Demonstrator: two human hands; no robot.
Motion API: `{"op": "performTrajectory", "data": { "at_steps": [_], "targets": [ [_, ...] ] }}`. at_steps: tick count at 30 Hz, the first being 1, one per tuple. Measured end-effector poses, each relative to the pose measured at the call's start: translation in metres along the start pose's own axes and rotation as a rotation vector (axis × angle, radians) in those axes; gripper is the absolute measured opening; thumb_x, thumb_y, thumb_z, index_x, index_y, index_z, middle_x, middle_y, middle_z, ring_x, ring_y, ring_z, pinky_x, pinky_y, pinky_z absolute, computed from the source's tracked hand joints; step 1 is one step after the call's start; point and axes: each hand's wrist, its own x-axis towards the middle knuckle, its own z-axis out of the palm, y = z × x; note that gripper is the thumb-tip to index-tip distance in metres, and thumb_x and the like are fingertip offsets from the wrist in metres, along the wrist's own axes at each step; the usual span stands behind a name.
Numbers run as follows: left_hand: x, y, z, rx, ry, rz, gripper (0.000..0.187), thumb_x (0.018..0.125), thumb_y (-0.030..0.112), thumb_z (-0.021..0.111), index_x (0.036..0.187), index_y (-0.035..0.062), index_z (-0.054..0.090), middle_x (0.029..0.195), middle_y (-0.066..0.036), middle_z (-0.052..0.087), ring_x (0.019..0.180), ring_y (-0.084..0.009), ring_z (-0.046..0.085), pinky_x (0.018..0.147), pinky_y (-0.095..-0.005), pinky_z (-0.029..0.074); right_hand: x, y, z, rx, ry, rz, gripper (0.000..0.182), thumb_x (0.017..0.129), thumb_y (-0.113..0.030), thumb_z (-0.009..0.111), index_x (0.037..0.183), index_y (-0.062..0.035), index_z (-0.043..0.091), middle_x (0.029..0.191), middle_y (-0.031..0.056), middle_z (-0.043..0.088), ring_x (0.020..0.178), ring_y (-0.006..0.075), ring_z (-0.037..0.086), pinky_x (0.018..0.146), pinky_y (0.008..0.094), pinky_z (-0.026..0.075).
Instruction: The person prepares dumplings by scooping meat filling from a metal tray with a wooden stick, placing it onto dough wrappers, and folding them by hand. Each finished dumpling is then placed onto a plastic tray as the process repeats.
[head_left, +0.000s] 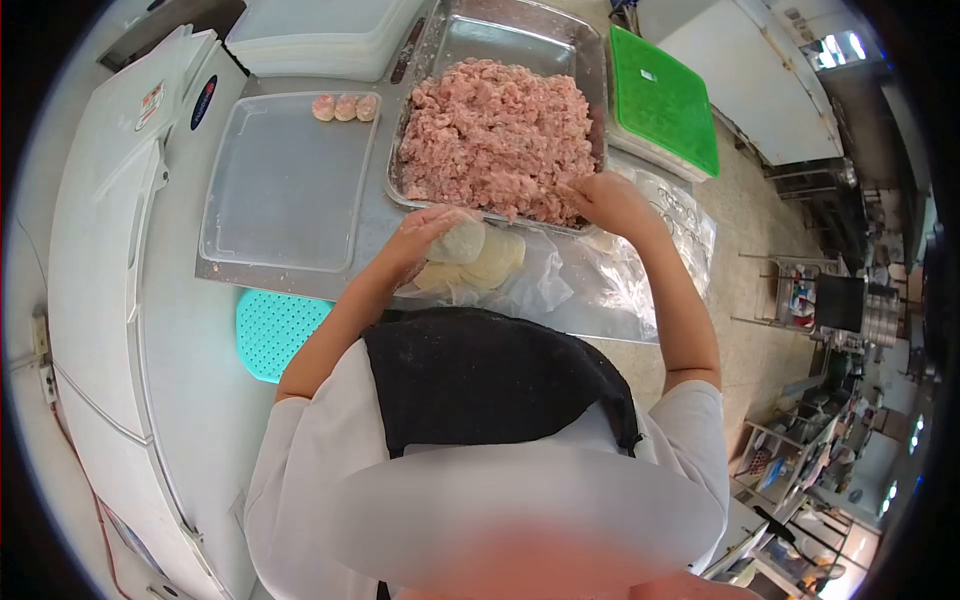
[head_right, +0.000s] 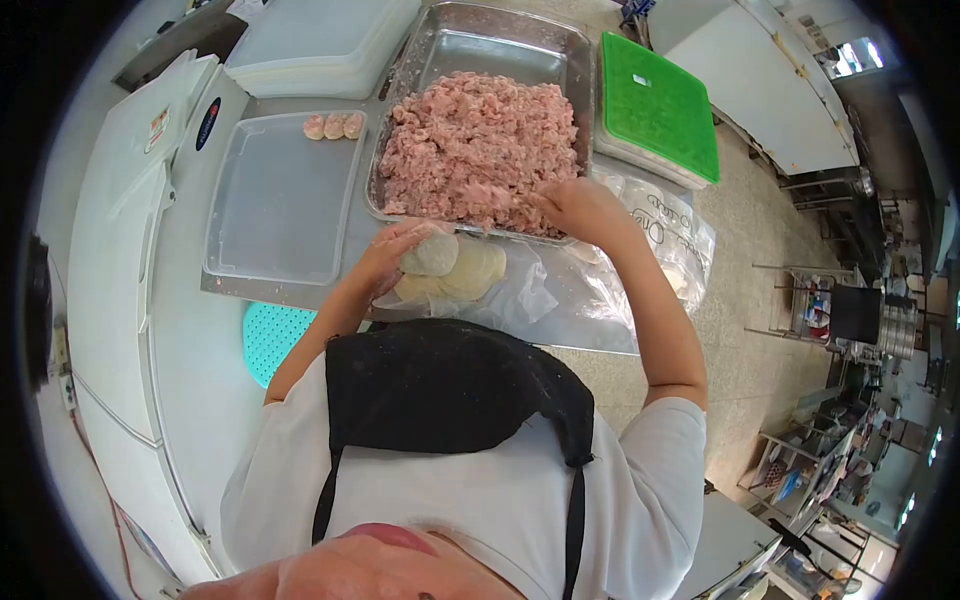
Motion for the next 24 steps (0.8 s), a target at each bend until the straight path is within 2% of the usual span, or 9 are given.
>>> {"op": "performTrajectory", "data": {
  "at_steps": [2, 7, 10, 15, 18, 20, 21, 23, 24],
  "targets": [
    [0.002, -0.004, -0.002, 0.276, -0.102, 0.033, 0.031, 0.095, 0.018, 0.052, 0.117, -0.0004, 0.062, 0.121, -0.009, 0.062, 0.11, -0.0169, 0.056, 0.104, -0.0321, 0.037, -0.01, -0.014, 0.002, -0.3, -0.11, 0.139, 0.039, 0.094, -0.034, 0.049, 0.077, -0.0016, 0.063, 0.072, 0.0206, 0.062, 0.073, 0.0382, 0.062, 0.069, 0.0508, 0.048],
    [0.018, -0.017, 0.027, 0.183, -0.11, 0.044, 0.031, 0.095, 0.017, 0.05, 0.116, -0.0028, 0.062, 0.12, -0.01, 0.062, 0.112, -0.0172, 0.056, 0.102, -0.0306, 0.038, -0.026, 0.001, 0.029, -0.248, -0.043, 0.069, 0.036, 0.096, -0.032, 0.047, 0.083, -0.004, 0.066, 0.076, 0.0208, 0.063, 0.072, 0.0394, 0.061, 0.066, 0.0487, 0.049],
    [0.018, -0.006, 0.029, 0.031, -0.117, 0.025, 0.031, 0.096, 0.016, 0.048, 0.116, -0.0038, 0.061, 0.12, -0.012, 0.062, 0.114, -0.0194, 0.057, 0.1, -0.0325, 0.043, -0.023, 0.007, 0.029, 0.128, -0.095, 0.105, 0.036, 0.096, -0.034, 0.051, 0.092, -0.0035, 0.069, 0.077, 0.0196, 0.066, 0.066, 0.0335, 0.062, 0.065, 0.0437, 0.049],
    [0.039, 0.025, 0.041, -0.34, 0.012, 0.065, 0.031, 0.096, 0.014, 0.047, 0.12, -0.0039, 0.055, 0.118, -0.017, 0.06, 0.111, -0.0251, 0.059, 0.094, -0.0392, 0.05, -0.011, -0.014, 0.021, 0.678, 0.222, 0.23, 0.035, 0.096, -0.033, 0.053, 0.104, -0.0033, 0.069, 0.076, 0.0125, 0.069, 0.067, 0.0183, 0.059, 0.068, 0.0375, 0.048],
    [0.073, 0.048, 0.049, -0.54, 0.108, 0.192, 0.036, 0.098, 0.022, 0.041, 0.123, -0.0029, 0.05, 0.12, -0.019, 0.058, 0.113, -0.031, 0.056, 0.097, -0.0456, 0.046, 0.005, -0.026, 0.029, 0.772, 0.329, 0.231, 0.032, 0.096, -0.03, 0.053, 0.105, -0.0028, 0.068, 0.086, 0.0148, 0.069, 0.07, 0.0213, 0.062, 0.068, 0.0362, 0.048],
    [0.093, 0.052, 0.045, -0.852, -0.809, 0.458, 0.049, 0.101, 0.035, 0.032, 0.127, -0.0034, 0.047, 0.125, -0.021, 0.054, 0.118, -0.0352, 0.051, 0.102, -0.0498, 0.041, 0.02, -0.023, 0.06, 0.607, 0.507, 0.062, 0.031, 0.095, -0.028, 0.054, 0.107, -0.0029, 0.067, 0.089, 0.015, 0.068, 0.071, 0.0239, 0.062, 0.068, 0.0363, 0.049],
    [0.085, 0.059, 0.052, -0.849, -0.809, 0.456, 0.049, 0.101, 0.035, 0.032, 0.127, -0.0034, 0.047, 0.125, -0.021, 0.054, 0.118, -0.0352, 0.051, 0.102, -0.0498, 0.041, 0.023, -0.02, 0.071, 0.433, 0.676, -0.103, 0.03, 0.094, -0.027, 0.054, 0.109, -0.003, 0.066, 0.093, 0.0153, 0.067, 0.072, 0.0265, 0.063, 0.067, 0.0365, 0.049],
    [0.061, 0.081, 0.074, -0.744, 0.039, 0.32, 0.063, 0.1, 0.048, 0.025, 0.131, -0.0037, 0.044, 0.127, -0.023, 0.051, 0.122, -0.0371, 0.047, 0.105, -0.0509, 0.037, 0.005, -0.022, 0.05, 0.307, 0.56, -0.081, 0.028, 0.094, -0.025, 0.056, 0.109, -0.0044, 0.066, 0.09, 0.0135, 0.065, 0.074, 0.0274, 0.062, 0.067, 0.0369, 0.049],
    [0.068, 0.074, 0.061, -0.833, 0.005, 0.346, 0.07, 0.098, 0.055, 0.025, 0.134, -0.0032, 0.042, 0.13, -0.022, 0.05, 0.123, -0.0377, 0.046, 0.104, -0.0514, 0.037, -0.004, -0.024, 0.036, 0.181, 0.444, -0.058, 0.026, 0.093, -0.024, 0.057, 0.11, -0.0058, 0.066, 0.086, 0.0118, 0.063, 0.076, 0.0283, 0.062, 0.067, 0.0373, 0.05]
  ]
}}
